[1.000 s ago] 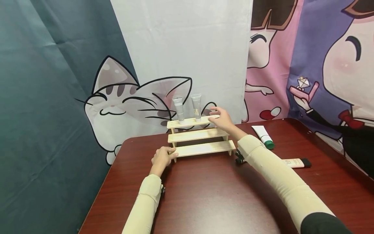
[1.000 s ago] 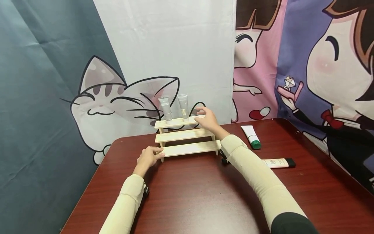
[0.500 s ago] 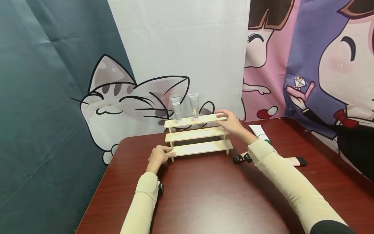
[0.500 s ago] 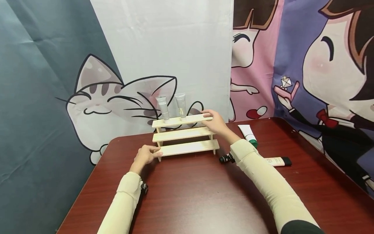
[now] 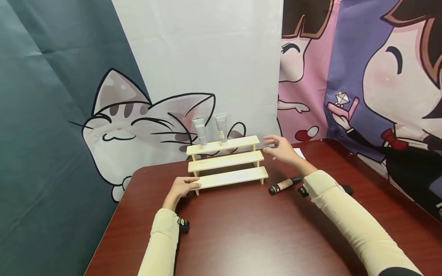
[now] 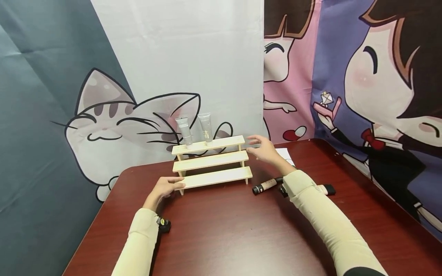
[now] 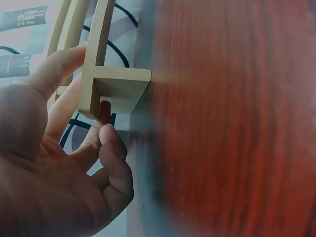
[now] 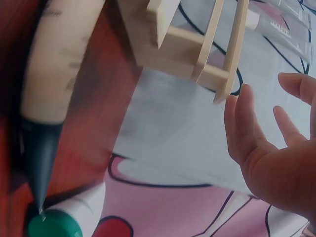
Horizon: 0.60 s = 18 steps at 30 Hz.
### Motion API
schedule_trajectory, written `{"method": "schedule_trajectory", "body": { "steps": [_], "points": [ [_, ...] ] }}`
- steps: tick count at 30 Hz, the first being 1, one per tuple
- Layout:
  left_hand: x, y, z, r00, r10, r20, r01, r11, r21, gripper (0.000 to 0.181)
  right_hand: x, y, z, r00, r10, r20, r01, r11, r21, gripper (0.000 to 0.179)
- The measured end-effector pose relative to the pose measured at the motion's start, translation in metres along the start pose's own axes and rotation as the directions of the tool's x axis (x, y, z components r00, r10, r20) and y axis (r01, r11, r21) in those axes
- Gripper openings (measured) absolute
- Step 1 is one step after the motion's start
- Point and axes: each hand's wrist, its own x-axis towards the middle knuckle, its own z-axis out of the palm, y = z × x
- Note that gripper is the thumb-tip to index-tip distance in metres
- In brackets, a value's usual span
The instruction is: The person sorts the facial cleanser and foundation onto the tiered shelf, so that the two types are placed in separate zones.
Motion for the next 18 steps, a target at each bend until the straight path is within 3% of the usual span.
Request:
{"method": "schedule_trajectory", "body": {
  "steps": [7, 11, 18],
  "points": [
    [-0.003, 0.001, -0.002, 0.994, 0.079, -0.075, -0.075, 0.996, 0.058, 0.036, -0.013, 0.006, -0.014, 0.999, 0.001, -0.035, -0.001, 1.000, 0.007, 0.048],
    [-0.004, 0.002, -0.001, 0.992, 0.110, -0.061, -0.104, 0.991, 0.090, 0.036, -0.019, 0.011, -0.021, 0.998, 0.015, -0.058, -0.017, 0.999, -0.031, 0.048],
    [-0.005, 0.001, 0.001, 0.997, 0.057, -0.057, -0.053, 0.996, 0.071, 0.037, -0.025, 0.022, -0.035, 0.991, 0.080, -0.103, -0.089, 0.992, -0.085, 0.046]
  ]
}}
